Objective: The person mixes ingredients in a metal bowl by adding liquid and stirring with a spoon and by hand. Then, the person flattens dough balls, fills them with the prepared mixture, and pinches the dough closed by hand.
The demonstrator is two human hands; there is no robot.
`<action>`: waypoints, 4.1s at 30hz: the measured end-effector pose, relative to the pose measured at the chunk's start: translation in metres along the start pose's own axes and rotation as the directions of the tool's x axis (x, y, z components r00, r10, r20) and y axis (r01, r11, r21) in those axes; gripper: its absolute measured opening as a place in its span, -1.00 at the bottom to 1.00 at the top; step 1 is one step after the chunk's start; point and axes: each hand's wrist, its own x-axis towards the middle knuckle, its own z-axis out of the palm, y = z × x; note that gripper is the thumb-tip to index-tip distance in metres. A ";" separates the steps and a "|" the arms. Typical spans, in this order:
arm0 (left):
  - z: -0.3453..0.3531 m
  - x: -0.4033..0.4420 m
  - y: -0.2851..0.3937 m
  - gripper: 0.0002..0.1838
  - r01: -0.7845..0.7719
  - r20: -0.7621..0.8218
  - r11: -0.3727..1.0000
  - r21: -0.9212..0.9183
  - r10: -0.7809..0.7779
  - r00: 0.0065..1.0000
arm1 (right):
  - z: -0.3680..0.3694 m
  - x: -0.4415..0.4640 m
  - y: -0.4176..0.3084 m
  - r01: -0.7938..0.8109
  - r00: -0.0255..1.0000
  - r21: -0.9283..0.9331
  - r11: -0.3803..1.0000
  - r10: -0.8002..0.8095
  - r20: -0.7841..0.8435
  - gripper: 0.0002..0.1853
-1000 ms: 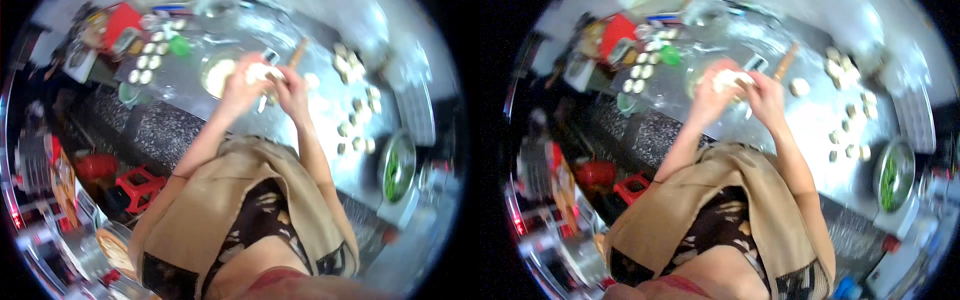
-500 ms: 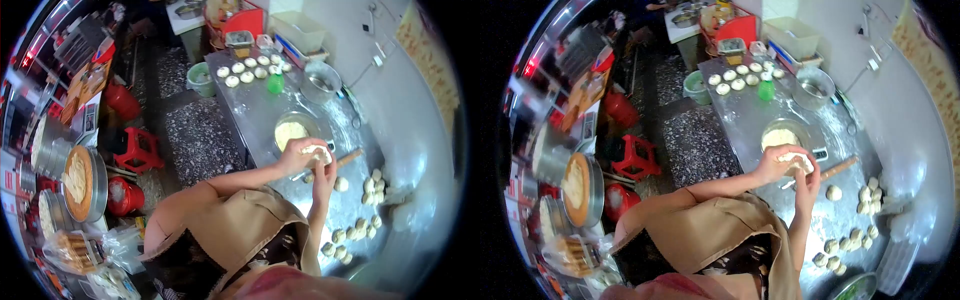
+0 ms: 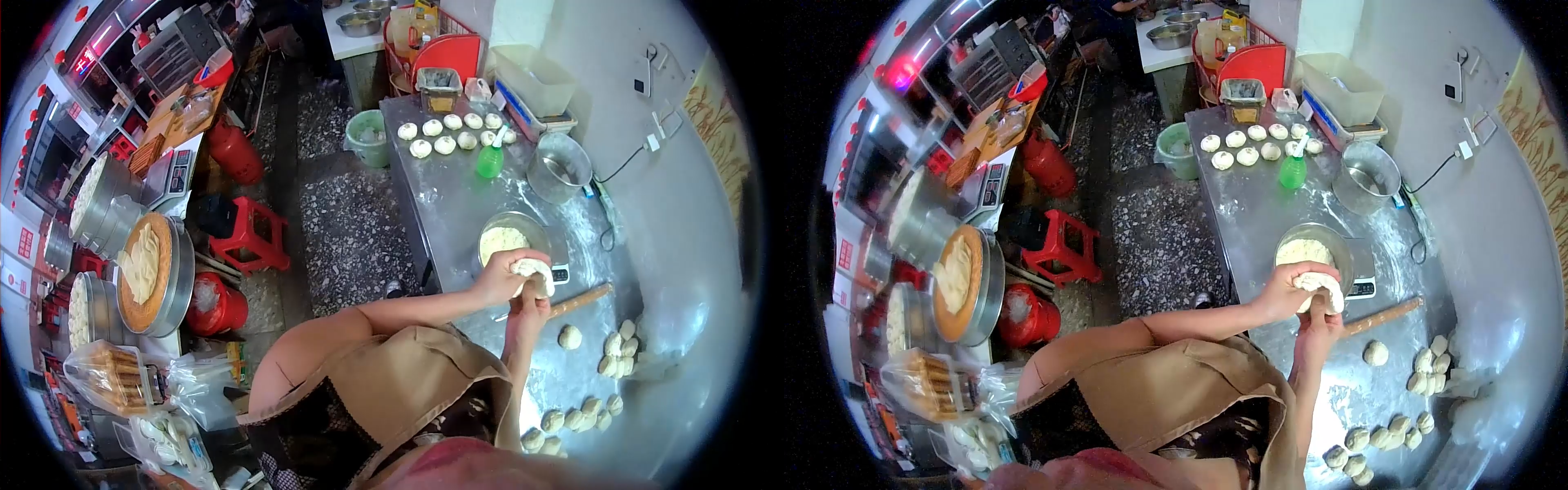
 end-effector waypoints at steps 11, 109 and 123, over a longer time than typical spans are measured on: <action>0.016 -0.002 -0.029 -0.68 -0.060 -0.167 0.974 -0.217 0.024 0.986 | -0.032 0.009 0.001 0.153 0.988 -0.287 0.946 -0.142 0.061 -0.72; -0.141 0.115 -0.124 -0.60 0.498 -0.102 0.662 -0.560 -0.652 0.752 | -0.027 0.114 0.069 0.024 0.941 -0.968 -0.251 0.332 -0.062 -0.76; -0.105 0.127 -0.093 -0.46 0.684 0.127 0.604 -0.409 -0.705 0.698 | -0.019 0.088 -0.024 -0.211 0.975 -0.962 0.173 0.106 -0.195 -0.75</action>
